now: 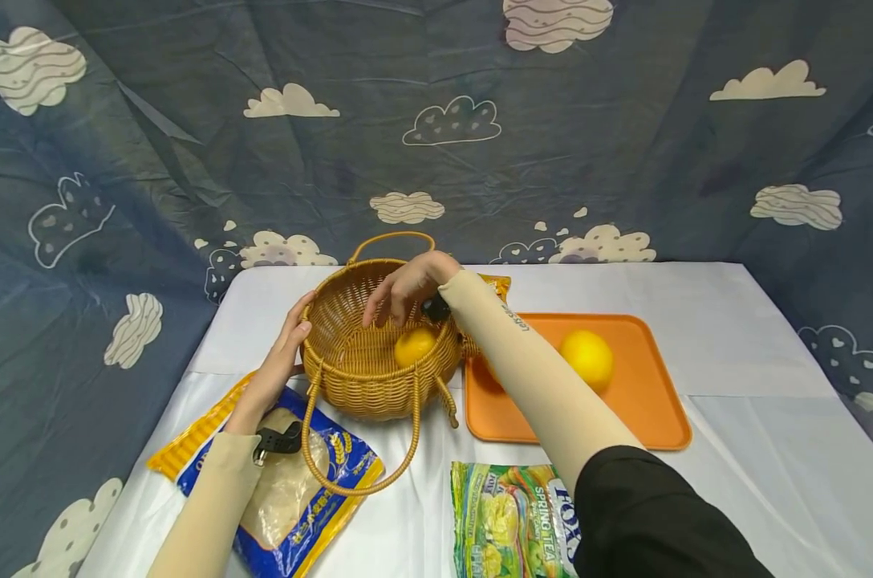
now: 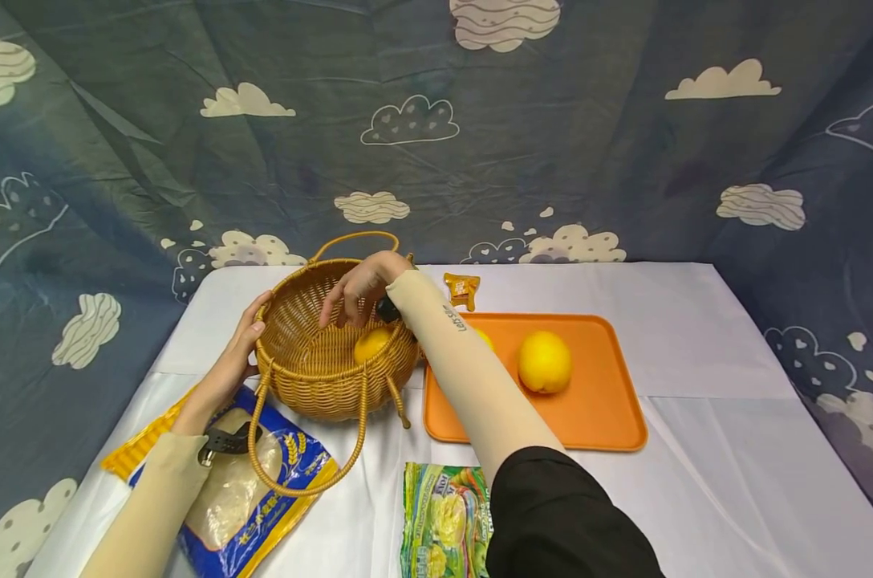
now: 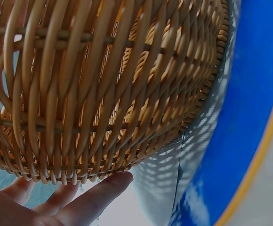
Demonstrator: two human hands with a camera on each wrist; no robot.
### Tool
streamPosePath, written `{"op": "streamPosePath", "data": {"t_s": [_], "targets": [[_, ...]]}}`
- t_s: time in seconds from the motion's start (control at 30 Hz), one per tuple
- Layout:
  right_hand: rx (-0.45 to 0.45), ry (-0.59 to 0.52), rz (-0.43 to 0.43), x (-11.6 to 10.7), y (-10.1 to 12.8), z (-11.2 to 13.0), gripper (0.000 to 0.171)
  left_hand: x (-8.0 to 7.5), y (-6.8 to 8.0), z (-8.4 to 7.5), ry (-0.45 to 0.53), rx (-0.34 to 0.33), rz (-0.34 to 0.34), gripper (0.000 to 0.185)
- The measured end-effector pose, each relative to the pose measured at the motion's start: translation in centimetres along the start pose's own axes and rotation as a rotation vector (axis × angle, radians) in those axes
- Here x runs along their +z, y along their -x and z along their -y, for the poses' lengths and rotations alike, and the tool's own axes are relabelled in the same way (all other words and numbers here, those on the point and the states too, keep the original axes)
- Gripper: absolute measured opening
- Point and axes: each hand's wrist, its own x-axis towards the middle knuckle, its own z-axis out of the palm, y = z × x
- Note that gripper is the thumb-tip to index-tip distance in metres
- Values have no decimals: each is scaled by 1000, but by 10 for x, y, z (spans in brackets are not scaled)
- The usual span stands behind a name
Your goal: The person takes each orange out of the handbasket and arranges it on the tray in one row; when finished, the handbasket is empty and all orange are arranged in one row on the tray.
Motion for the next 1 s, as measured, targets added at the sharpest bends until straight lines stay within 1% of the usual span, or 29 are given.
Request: {"op": "streamPosePath", "data": {"t_s": [0.17,0.33,0.4,0.53,0.77,0.83,0.9,1.0], "targets": [[43,59,34,2,-6,0,54,-1,1,0,-4,-2,-3,55],[108,93,59,5,-13,1,53,-1,0,2,-6,-1,-7,55],[139,121,65,5,-15,0,53,-1,0,2,-5,0,-5,55],[193,215,77,6,-19,-3,53,0,0,3,-5,3,-6,56],[303,227,59,12,-21,-5,54,0,-1,3,-6,3,-6,55],[311,239,50,12,-21,-6,50,0,-1,3,-6,5,-7,55],[299,243,38,12,-22,-6,43,0,-1,3,-6,3,-10,55],[236,249,12,10,-22,-7,35,0,-1,3,-8,0,-10,55]]}}
